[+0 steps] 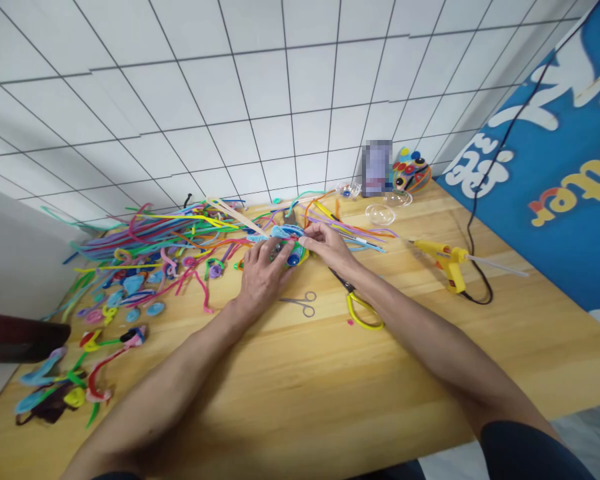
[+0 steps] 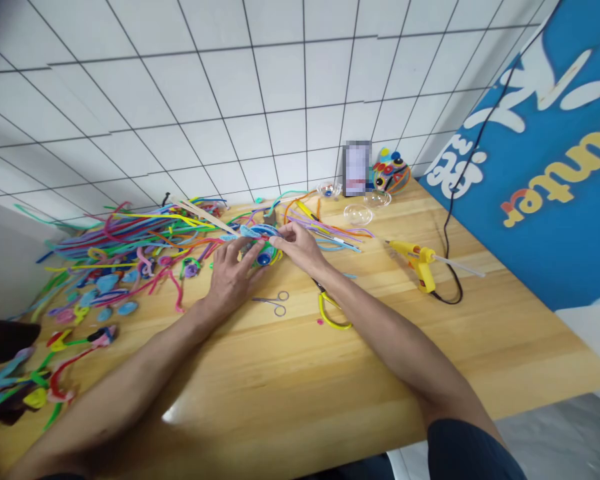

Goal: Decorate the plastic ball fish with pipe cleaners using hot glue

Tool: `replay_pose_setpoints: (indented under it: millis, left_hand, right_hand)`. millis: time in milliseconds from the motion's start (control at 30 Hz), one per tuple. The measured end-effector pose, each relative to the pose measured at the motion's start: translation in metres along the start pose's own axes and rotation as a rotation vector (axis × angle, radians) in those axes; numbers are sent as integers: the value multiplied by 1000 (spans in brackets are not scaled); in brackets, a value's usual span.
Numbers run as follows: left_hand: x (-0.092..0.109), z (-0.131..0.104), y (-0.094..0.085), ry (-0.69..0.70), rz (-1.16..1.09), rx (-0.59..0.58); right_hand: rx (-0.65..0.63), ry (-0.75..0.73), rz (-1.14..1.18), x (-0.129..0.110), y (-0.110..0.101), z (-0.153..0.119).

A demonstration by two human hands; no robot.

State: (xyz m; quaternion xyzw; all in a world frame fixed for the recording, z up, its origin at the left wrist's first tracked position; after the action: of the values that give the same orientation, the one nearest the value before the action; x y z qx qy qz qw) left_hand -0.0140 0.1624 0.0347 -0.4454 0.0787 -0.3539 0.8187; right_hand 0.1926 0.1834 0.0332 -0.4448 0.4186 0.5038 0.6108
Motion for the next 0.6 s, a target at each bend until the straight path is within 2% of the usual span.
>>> replay_pose_setpoints:
  millis: [333, 600]
  left_hand:
    - [0, 0, 0, 23, 10, 19]
    - [2, -2, 0, 104, 71, 99]
  right_hand:
    - [43, -96, -148, -4, 4, -6]
    - [30, -96, -207, -11, 3, -10]
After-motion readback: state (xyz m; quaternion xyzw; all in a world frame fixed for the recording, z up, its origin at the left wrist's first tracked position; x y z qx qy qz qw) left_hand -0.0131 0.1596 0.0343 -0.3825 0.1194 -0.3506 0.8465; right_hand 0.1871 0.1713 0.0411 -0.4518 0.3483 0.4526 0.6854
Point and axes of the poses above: each hand's wrist, its own z-axis towards the middle knuckle, its own y-axis out of the palm, x = y × z, the point moved 3 cm from there along z, towards the middle knuckle, and after that the axes turned 5 degrees about -y, right-handed, at the moved point
